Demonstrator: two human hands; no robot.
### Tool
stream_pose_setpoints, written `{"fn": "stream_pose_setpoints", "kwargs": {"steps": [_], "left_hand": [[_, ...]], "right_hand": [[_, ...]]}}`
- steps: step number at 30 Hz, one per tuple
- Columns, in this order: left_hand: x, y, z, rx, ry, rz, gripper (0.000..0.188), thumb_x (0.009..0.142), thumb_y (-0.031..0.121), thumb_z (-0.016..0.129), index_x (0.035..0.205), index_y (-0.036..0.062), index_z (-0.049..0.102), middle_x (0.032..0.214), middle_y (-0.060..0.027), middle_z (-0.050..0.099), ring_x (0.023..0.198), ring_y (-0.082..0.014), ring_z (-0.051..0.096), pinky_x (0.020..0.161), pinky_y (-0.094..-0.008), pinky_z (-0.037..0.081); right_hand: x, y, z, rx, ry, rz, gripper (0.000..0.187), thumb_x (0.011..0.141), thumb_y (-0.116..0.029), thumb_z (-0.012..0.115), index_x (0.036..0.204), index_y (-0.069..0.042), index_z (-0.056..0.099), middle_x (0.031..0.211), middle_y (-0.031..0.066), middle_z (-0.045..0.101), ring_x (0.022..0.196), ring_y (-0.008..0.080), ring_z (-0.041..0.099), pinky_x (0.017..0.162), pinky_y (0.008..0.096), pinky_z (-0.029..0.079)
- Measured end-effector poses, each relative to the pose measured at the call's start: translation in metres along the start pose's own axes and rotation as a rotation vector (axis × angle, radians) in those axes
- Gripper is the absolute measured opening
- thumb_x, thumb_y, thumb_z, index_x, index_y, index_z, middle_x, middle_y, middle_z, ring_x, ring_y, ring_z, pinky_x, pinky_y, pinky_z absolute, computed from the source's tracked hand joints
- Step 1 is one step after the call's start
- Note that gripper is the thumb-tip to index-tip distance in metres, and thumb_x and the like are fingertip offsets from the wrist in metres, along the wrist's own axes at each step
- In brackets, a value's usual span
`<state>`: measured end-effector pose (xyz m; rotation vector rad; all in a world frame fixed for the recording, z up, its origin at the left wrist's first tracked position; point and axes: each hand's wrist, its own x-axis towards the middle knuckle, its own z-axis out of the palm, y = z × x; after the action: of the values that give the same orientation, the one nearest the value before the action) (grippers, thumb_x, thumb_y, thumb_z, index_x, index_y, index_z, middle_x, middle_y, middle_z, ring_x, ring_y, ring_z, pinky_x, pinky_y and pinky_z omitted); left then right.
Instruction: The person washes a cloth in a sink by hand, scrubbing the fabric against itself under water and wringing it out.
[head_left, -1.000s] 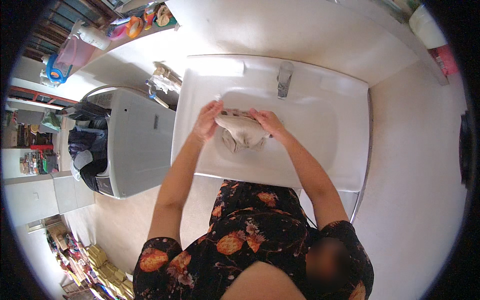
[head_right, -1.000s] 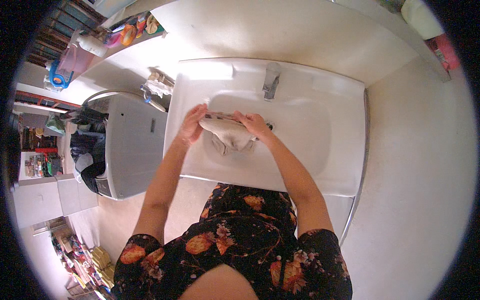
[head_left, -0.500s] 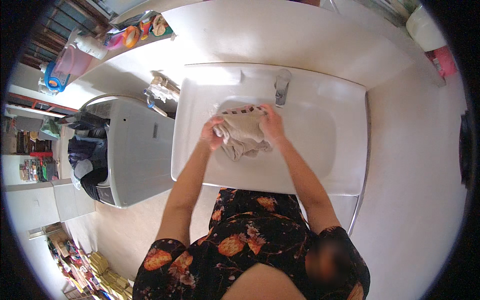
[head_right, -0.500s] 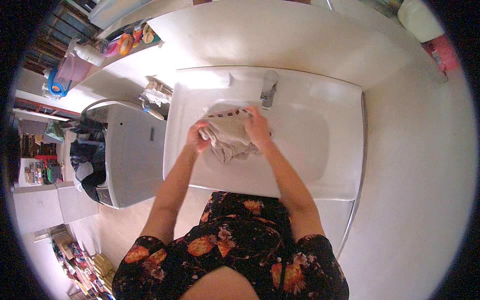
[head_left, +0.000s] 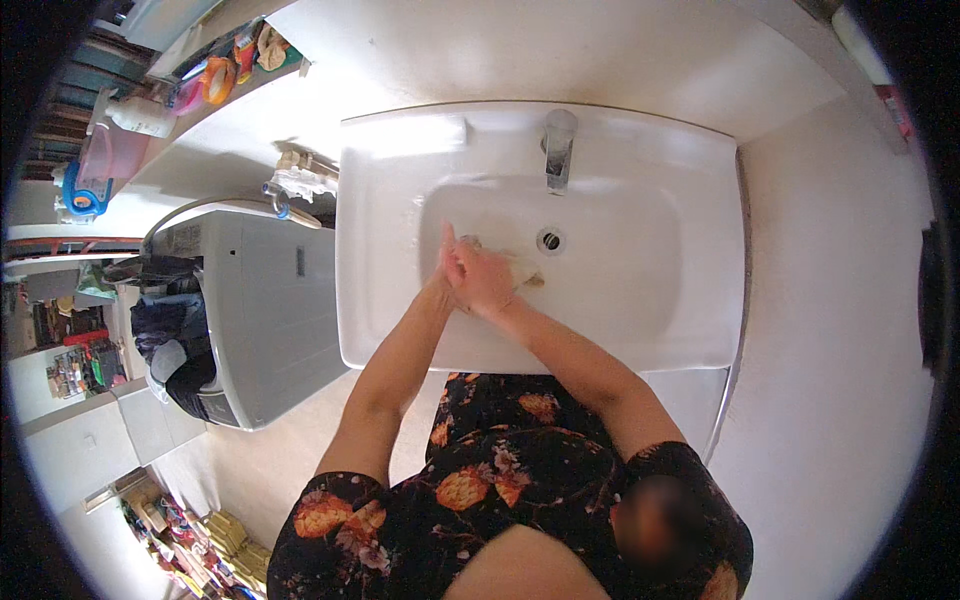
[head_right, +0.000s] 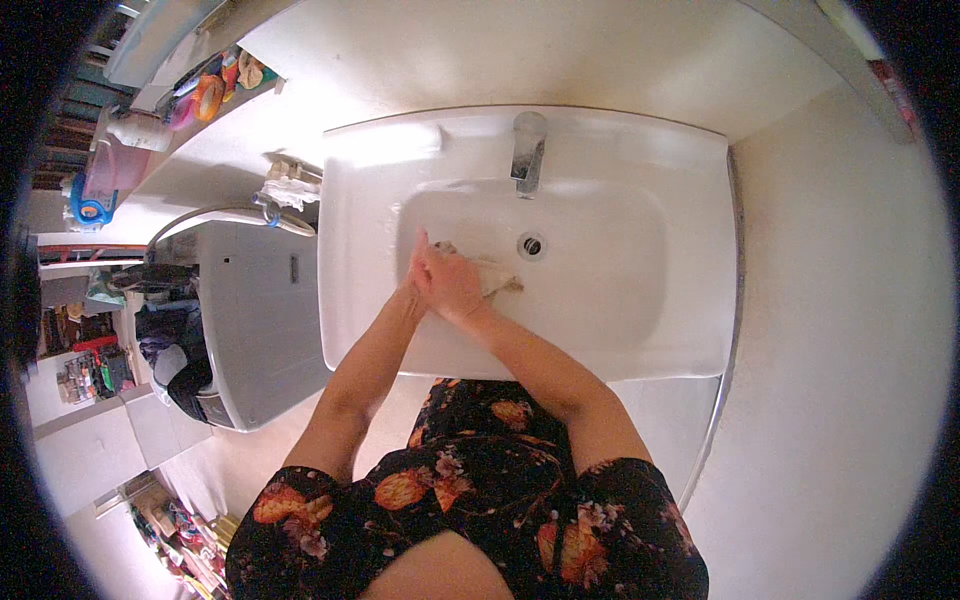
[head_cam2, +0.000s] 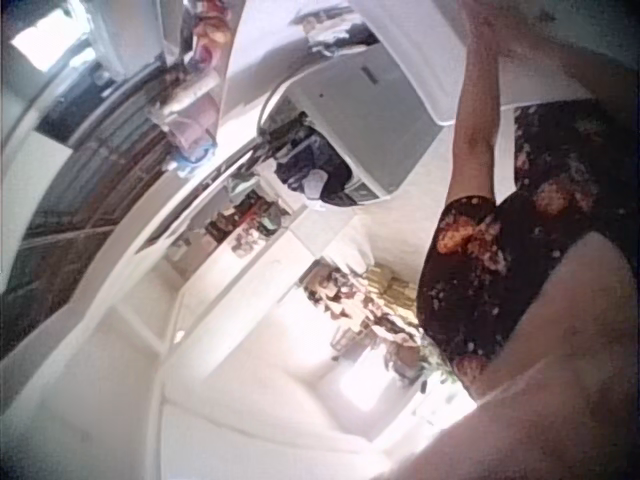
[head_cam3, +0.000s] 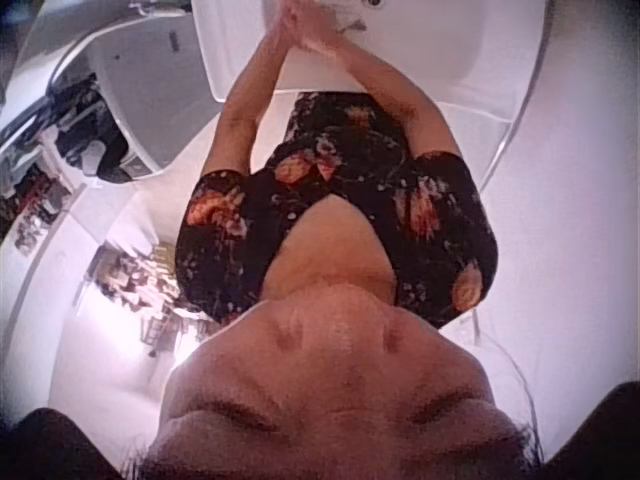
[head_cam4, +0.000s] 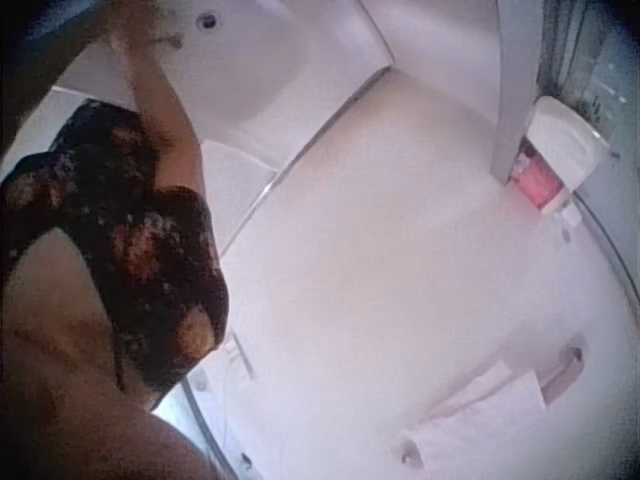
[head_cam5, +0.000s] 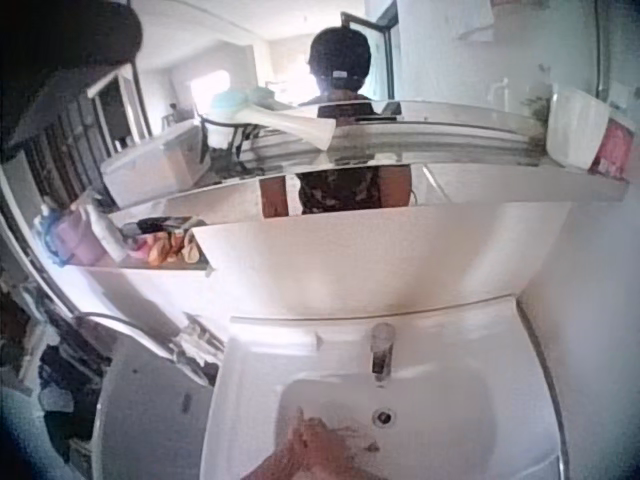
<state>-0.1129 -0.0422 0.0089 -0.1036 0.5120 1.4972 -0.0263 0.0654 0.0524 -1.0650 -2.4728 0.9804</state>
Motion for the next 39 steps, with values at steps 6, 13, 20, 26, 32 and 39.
{"fn": "stream_pose_setpoints", "kwargs": {"steps": [6, 13, 20, 26, 32, 39], "left_hand": [[0.008, 0.002, 0.059, 0.383, 0.261, 0.044, 0.058, 0.089, 0.06, 0.039, 0.119, 0.0125, 0.052, 0.121, -0.0072, 0.055, 0.107, -0.0276, 0.054, 0.09, -0.043, 0.045], [-0.018, 0.02, 0.118, 0.237, 0.516, -0.016, 0.037, 0.089, 0.037, 0.052, 0.108, 0.0061, 0.058, 0.104, -0.009, 0.061, 0.099, -0.0276, 0.058, 0.088, -0.0451, 0.047], [-0.024, 0.068, 0.07, 0.097, 0.372, 0.12, 0.029, 0.087, 0.023, 0.054, 0.107, 0.0025, 0.059, 0.106, -0.0134, 0.062, 0.097, -0.0247, 0.06, 0.084, -0.0429, 0.051], [0.016, -0.009, 0.012, -0.109, 0.509, 0.05, 0.031, 0.09, 0.027, 0.046, 0.11, 0.0059, 0.057, 0.108, -0.0106, 0.06, 0.1, -0.0282, 0.058, 0.087, -0.0466, 0.048], [-0.003, -0.017, 0.076, -0.043, 0.535, 0.078, 0.047, 0.095, 0.046, 0.037, 0.111, 0.0062, 0.058, 0.109, -0.0129, 0.061, 0.102, -0.0304, 0.057, 0.092, -0.047, 0.045], [-0.012, 0.028, 0.118, 0.006, 0.475, -0.092, 0.034, 0.088, 0.037, 0.051, 0.105, 0.0083, 0.058, 0.103, -0.0127, 0.061, 0.096, -0.0304, 0.058, 0.088, -0.0465, 0.045]], "right_hand": [[0.001, -0.018, -0.006, -0.096, -0.025, -0.025, 0.03, 0.091, -0.034, 0.045, 0.088, -0.006, 0.054, 0.071, 0.0183, 0.062, 0.065, 0.0375, 0.061, 0.063, 0.0482, 0.048], [0.017, 0.006, -0.025, 0.212, -0.192, 0.18, 0.055, 0.087, -0.046, 0.051, 0.111, 0.003, 0.053, 0.074, 0.022, 0.062, 0.073, 0.0377, 0.062, 0.066, 0.0442, 0.049], [-0.007, 0.08, -0.022, 0.618, -0.048, 0.262, 0.039, 0.074, -0.033, 0.069, 0.093, 0.0, 0.063, 0.083, 0.0109, 0.067, 0.083, 0.0227, 0.062, 0.073, 0.0357, 0.048], [-0.031, -0.036, -0.002, -0.068, 0.235, -0.329, 0.032, 0.081, -0.036, 0.059, 0.081, -0.004, 0.059, 0.067, 0.0168, 0.058, 0.065, 0.0296, 0.059, 0.06, 0.0397, 0.046], [-0.005, -0.02, -0.022, -0.021, -0.015, 0.101, 0.05, 0.088, -0.051, 0.046, 0.074, -0.005, 0.058, 0.066, 0.0173, 0.059, 0.066, 0.0335, 0.059, 0.066, 0.0435, 0.045], [-0.033, 0.028, -0.024, 0.48, -0.269, 0.386, 0.06, 0.086, -0.059, 0.048, 0.087, -0.002, 0.069, 0.08, 0.0115, 0.066, 0.073, 0.0225, 0.061, 0.072, 0.0336, 0.047]]}}
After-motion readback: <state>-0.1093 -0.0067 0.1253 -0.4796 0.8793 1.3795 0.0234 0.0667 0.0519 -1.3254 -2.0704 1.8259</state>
